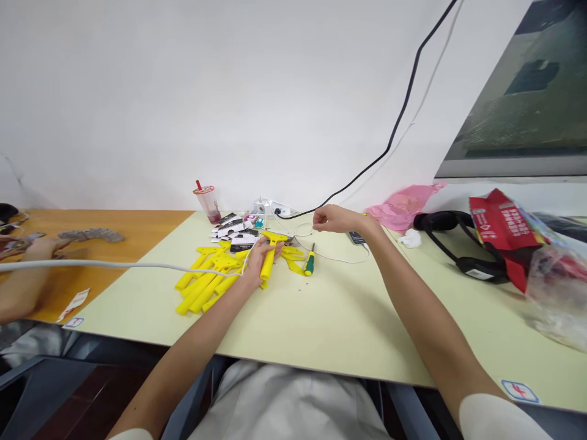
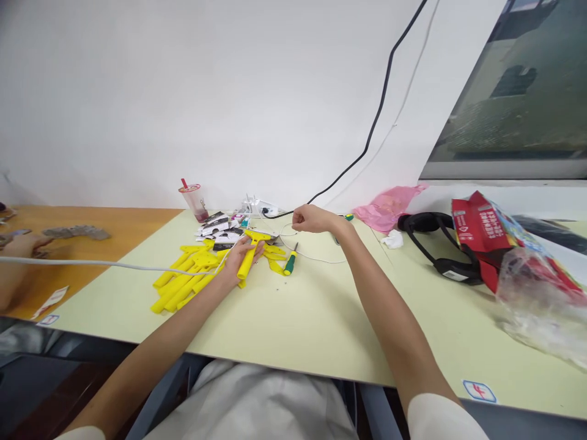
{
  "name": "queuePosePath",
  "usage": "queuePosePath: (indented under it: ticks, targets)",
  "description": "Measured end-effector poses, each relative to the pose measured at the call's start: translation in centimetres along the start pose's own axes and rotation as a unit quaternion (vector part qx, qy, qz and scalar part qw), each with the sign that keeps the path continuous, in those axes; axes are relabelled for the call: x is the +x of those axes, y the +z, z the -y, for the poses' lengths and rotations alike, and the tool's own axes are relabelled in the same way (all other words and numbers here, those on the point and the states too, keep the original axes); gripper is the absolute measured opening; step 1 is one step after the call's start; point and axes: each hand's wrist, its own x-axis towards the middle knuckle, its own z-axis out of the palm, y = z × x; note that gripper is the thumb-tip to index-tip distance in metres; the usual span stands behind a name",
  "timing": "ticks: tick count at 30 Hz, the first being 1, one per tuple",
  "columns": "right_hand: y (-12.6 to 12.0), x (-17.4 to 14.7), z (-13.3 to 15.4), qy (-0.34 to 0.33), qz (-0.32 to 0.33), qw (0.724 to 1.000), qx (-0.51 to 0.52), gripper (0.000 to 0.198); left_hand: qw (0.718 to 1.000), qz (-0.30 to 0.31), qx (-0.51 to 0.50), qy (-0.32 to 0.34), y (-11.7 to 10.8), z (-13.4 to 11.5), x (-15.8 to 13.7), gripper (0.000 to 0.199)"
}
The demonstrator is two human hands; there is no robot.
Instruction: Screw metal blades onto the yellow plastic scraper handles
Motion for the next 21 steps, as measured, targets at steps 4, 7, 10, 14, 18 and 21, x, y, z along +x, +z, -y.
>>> queuePosePath:
  ticks: [4, 7, 10, 14, 18, 21]
  targets:
    - [0.6, 0.5, 0.0, 0.005, 0.028, 1.0, 0.006, 0.006, 1.0, 0.005, -0.019, 0.016, -0.2, 0.0, 0.3, 0.077]
    - [1.3, 1.0, -0.2, 0.0, 0.038, 0.999, -0.003, 0.007, 0.999, 0.015, -0.021, 0.028, -0.3, -0.1, 0.4, 0.073]
    - [2.1, 1.3, -0.3, 0.002, 0.045, 0.999, 0.0, 0.008, 0.999, 0.014, -0.019, 0.037, -0.4, -0.4, 0.4, 0.072]
    - [3.4, 1.6, 0.0, 0.01, 0.069, 0.997, 0.012, 0.007, 0.999, 0.019, -0.007, 0.035, -0.4, -0.6, 0.3, 0.072]
    - [5.1, 2.4, 0.1, -0.012, 0.093, 0.996, -0.014, 0.005, 0.999, 0.024, -0.014, 0.028, -0.2, -0.6, 0.1, 0.065]
    - [6.6, 3.1, -0.1, -0.013, 0.097, 0.995, -0.031, 0.005, 0.999, 0.027, -0.019, 0.023, 0.2, -0.7, -0.3, 0.064]
